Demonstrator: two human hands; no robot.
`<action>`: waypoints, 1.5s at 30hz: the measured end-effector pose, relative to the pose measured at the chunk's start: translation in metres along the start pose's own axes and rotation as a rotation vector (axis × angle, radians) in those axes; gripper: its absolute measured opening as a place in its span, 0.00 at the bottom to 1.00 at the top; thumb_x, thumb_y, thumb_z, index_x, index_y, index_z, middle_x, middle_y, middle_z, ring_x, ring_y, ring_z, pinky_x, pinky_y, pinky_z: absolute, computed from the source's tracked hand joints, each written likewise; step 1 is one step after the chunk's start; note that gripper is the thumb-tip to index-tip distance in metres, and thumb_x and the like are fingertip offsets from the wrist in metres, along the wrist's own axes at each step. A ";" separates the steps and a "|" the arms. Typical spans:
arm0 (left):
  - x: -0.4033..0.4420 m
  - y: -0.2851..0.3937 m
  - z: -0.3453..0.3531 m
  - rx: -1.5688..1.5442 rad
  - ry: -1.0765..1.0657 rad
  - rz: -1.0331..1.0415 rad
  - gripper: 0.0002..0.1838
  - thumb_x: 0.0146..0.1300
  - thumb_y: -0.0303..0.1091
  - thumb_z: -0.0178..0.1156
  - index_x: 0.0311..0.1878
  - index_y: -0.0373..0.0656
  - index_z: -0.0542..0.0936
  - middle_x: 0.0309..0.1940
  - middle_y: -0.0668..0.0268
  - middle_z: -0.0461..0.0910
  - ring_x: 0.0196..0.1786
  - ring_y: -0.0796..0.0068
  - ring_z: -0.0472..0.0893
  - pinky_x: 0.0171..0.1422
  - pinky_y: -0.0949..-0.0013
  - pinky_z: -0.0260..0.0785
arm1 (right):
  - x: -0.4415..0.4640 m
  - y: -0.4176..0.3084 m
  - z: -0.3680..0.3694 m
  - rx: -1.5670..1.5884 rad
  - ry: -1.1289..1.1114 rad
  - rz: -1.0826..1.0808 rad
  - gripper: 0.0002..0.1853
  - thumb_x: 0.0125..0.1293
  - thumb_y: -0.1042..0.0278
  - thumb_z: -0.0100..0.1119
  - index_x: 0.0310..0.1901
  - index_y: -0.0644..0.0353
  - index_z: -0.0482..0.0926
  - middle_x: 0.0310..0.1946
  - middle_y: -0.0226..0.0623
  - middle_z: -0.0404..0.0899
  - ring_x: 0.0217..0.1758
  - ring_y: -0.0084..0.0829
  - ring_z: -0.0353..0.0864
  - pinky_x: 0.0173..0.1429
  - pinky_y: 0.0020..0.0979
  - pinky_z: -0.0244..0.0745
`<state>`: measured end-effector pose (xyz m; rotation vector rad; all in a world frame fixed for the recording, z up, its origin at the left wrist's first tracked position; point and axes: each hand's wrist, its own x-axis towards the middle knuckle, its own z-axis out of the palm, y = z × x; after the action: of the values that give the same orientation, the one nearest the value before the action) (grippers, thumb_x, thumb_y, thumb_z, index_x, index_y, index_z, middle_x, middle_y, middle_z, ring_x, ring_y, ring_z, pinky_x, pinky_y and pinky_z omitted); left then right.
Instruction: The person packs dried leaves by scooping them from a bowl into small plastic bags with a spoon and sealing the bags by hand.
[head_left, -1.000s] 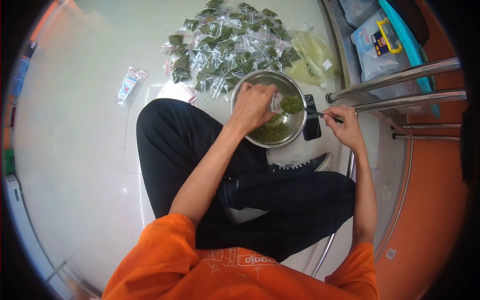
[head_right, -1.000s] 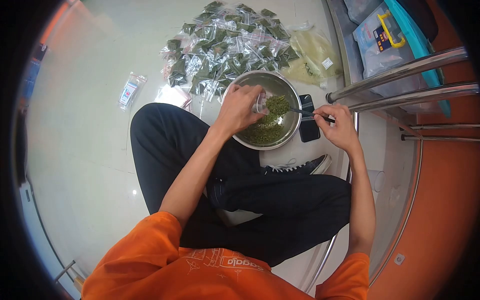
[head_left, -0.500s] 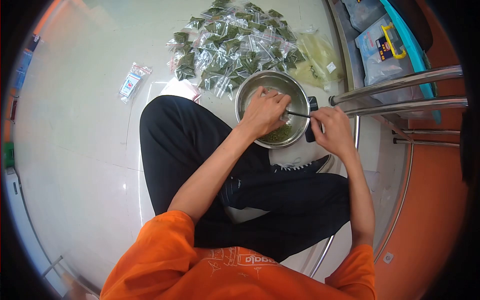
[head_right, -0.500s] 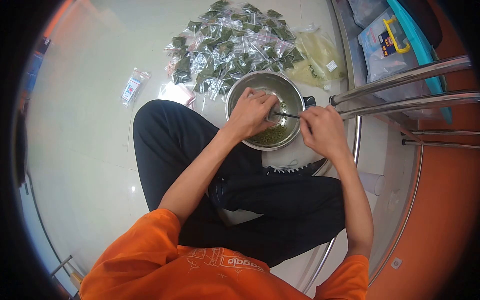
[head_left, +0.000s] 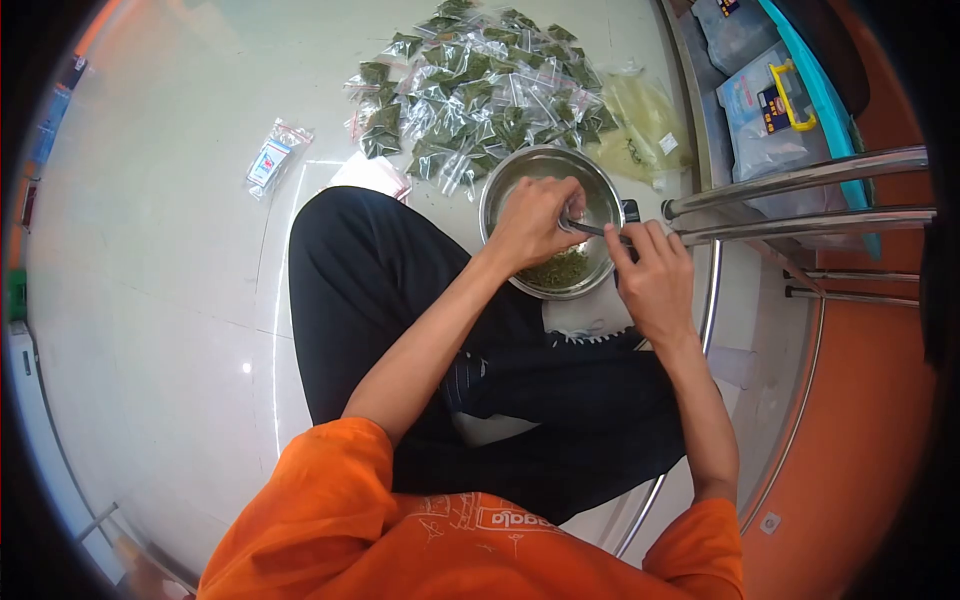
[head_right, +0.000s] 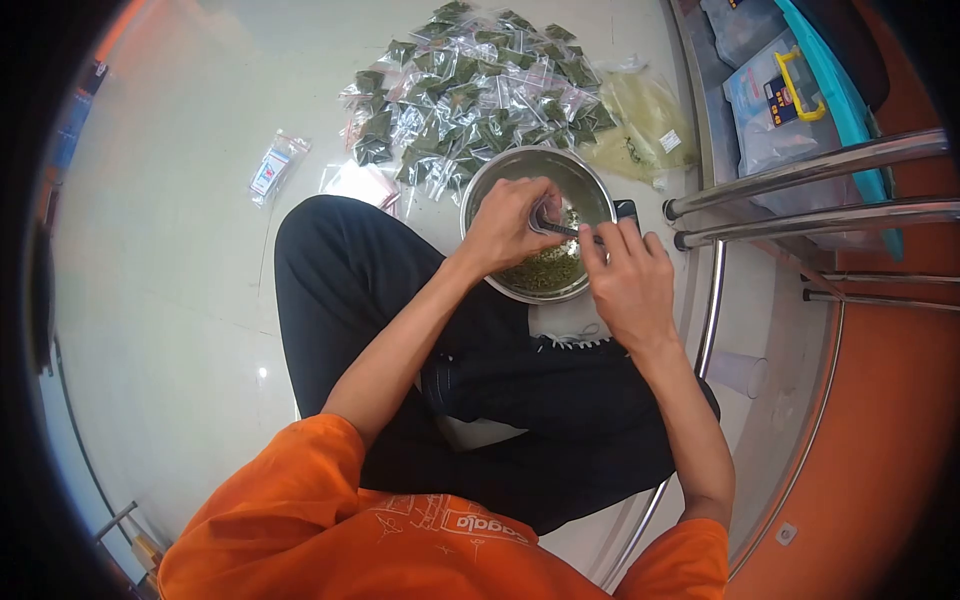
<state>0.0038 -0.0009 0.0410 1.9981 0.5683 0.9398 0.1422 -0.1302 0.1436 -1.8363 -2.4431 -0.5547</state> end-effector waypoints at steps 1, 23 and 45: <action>0.000 -0.001 -0.001 -0.002 -0.006 -0.005 0.21 0.47 0.38 0.79 0.37 0.39 0.78 0.30 0.59 0.83 0.36 0.56 0.84 0.42 0.60 0.74 | 0.001 0.006 -0.005 0.047 0.015 0.028 0.17 0.54 0.75 0.63 0.48 0.58 0.86 0.37 0.32 0.78 0.42 0.35 0.78 0.41 0.37 0.70; -0.010 0.030 -0.009 -0.759 -0.043 -0.717 0.32 0.72 0.46 0.64 0.69 0.35 0.66 0.56 0.58 0.75 0.62 0.72 0.72 0.67 0.68 0.63 | -0.006 0.012 0.037 0.854 0.057 0.571 0.13 0.67 0.73 0.65 0.51 0.69 0.84 0.42 0.44 0.85 0.45 0.37 0.86 0.51 0.33 0.80; -0.016 0.052 -0.010 -0.679 -0.046 -0.534 0.07 0.66 0.28 0.69 0.44 0.37 0.84 0.40 0.69 0.85 0.43 0.82 0.81 0.50 0.75 0.73 | -0.014 0.004 0.023 1.525 0.073 0.794 0.06 0.70 0.74 0.65 0.45 0.68 0.82 0.38 0.29 0.83 0.43 0.17 0.82 0.51 0.23 0.81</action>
<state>-0.0110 -0.0352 0.0817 1.1731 0.6118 0.6327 0.1542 -0.1353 0.1197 -1.5573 -1.0299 0.9670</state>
